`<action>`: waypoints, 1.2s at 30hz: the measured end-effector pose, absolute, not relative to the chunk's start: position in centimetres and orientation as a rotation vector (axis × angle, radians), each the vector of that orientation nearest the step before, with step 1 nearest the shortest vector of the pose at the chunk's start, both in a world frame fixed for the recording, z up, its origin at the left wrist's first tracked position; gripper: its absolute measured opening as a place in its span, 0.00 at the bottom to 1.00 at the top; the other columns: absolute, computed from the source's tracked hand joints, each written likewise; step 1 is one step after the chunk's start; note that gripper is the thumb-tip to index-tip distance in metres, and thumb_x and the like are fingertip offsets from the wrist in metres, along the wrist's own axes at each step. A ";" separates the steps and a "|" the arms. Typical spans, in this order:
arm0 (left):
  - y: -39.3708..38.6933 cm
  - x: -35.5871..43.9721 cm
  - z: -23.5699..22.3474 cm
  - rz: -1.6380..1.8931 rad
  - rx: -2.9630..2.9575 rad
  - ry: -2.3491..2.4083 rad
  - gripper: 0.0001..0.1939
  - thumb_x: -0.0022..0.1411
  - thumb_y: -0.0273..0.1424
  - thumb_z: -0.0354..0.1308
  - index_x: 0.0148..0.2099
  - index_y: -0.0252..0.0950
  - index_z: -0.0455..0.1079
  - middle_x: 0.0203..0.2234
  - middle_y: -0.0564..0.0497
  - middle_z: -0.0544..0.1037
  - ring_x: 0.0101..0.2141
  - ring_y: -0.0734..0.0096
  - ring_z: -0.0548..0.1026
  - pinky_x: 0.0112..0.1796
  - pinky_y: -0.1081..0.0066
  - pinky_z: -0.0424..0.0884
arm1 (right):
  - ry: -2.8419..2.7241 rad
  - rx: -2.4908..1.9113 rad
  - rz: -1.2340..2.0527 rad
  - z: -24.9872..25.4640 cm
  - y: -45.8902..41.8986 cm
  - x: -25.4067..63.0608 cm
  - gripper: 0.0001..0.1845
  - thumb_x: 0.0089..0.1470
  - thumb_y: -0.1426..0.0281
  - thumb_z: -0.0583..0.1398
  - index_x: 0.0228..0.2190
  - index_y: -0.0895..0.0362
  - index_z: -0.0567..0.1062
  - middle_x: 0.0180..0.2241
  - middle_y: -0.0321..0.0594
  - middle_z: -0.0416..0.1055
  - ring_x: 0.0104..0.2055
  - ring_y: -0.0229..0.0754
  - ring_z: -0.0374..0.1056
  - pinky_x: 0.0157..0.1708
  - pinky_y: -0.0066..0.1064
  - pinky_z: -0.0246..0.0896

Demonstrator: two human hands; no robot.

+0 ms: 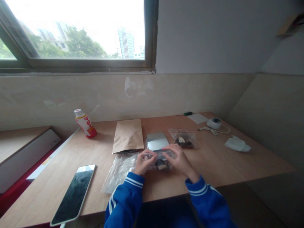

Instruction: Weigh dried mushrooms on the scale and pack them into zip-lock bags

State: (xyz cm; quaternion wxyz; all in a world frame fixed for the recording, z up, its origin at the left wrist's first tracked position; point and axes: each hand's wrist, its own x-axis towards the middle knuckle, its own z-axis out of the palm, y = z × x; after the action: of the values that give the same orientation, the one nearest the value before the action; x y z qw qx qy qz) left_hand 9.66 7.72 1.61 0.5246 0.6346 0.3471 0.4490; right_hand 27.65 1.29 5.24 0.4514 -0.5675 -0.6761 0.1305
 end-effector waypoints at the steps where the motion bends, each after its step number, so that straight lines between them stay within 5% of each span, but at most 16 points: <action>1: 7.7 9.7 1.6 1.076 1.526 0.814 0.16 0.49 0.42 0.66 0.29 0.33 0.74 0.22 0.50 0.75 0.24 0.72 0.71 0.26 0.73 0.66 | -1.797 -1.430 0.236 5.8 1.5 27.4 0.07 0.53 0.65 0.61 0.34 0.53 0.78 0.36 0.41 0.76 0.43 0.47 0.67 0.46 0.41 0.57; 4: 7.6 9.7 1.7 1.070 1.519 0.789 0.16 0.49 0.43 0.65 0.29 0.33 0.74 0.23 0.50 0.76 0.25 0.71 0.72 0.28 0.73 0.67 | -2.007 -1.474 0.131 6.9 1.9 26.5 0.03 0.53 0.69 0.63 0.28 0.54 0.77 0.30 0.38 0.77 0.38 0.45 0.68 0.43 0.39 0.55; 16: 7.9 9.8 1.0 1.055 1.521 0.726 0.16 0.52 0.42 0.63 0.31 0.33 0.72 0.26 0.50 0.75 0.29 0.71 0.72 0.32 0.72 0.68 | -2.015 -1.489 -0.082 6.1 2.2 25.1 0.13 0.56 0.79 0.55 0.24 0.56 0.74 0.25 0.38 0.74 0.30 0.43 0.67 0.37 0.34 0.53; 31: 8.2 9.6 1.1 1.145 1.397 0.814 0.16 0.45 0.42 0.68 0.24 0.33 0.74 0.20 0.50 0.75 0.24 0.70 0.72 0.28 0.71 0.68 | -2.071 -1.554 0.030 6.4 1.6 26.6 0.11 0.59 0.70 0.57 0.27 0.54 0.76 0.27 0.38 0.77 0.30 0.43 0.70 0.36 0.34 0.57; 36: 7.8 9.7 1.0 1.019 1.333 0.741 0.25 0.57 0.50 0.55 0.30 0.31 0.79 0.22 0.45 0.79 0.25 0.66 0.75 0.28 0.69 0.70 | -2.051 -1.565 0.040 6.5 1.1 27.1 0.13 0.58 0.74 0.56 0.25 0.54 0.76 0.25 0.37 0.77 0.28 0.41 0.69 0.33 0.32 0.55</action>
State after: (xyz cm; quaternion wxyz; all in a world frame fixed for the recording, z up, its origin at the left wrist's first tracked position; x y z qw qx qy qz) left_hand 9.69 7.82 1.02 0.6080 0.5769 0.3209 0.4410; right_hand 27.10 1.09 6.50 0.2771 -0.5828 -0.7638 0.0149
